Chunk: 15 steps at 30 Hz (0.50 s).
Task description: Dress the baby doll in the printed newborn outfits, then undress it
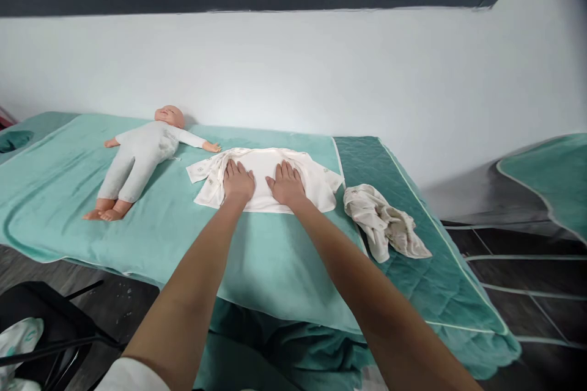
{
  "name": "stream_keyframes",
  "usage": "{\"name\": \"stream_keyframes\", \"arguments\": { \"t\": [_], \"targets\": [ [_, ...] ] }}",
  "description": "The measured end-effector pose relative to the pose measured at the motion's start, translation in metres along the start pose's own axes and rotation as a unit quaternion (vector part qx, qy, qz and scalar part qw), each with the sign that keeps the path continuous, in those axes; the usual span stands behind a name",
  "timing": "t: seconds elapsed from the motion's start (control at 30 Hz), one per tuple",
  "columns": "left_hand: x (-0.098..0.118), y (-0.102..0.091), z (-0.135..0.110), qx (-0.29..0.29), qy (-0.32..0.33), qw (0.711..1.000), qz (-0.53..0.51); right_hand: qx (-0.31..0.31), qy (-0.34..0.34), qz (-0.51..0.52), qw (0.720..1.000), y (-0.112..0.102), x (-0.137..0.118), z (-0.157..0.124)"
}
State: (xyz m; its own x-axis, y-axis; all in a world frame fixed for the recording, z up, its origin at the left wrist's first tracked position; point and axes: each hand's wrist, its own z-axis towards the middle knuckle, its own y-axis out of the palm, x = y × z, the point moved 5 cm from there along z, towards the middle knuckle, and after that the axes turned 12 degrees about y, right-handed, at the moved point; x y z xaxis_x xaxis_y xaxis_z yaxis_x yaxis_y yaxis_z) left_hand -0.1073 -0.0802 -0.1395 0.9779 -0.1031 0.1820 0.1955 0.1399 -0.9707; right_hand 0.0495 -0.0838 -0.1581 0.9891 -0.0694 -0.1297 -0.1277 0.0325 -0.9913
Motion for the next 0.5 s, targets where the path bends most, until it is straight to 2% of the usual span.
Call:
{"name": "stream_keyframes", "arguments": {
  "t": [0.2,0.5],
  "targets": [
    [-0.001,-0.001,-0.025,0.003,0.039,0.999,0.001,-0.017,-0.018,0.004,1.000,0.001,0.001,-0.021],
    [-0.001,-0.002,-0.043,0.012,0.074,0.997,0.002,0.024,-0.058,-0.001,0.998,-0.005,0.010,-0.066]
  ]
}}
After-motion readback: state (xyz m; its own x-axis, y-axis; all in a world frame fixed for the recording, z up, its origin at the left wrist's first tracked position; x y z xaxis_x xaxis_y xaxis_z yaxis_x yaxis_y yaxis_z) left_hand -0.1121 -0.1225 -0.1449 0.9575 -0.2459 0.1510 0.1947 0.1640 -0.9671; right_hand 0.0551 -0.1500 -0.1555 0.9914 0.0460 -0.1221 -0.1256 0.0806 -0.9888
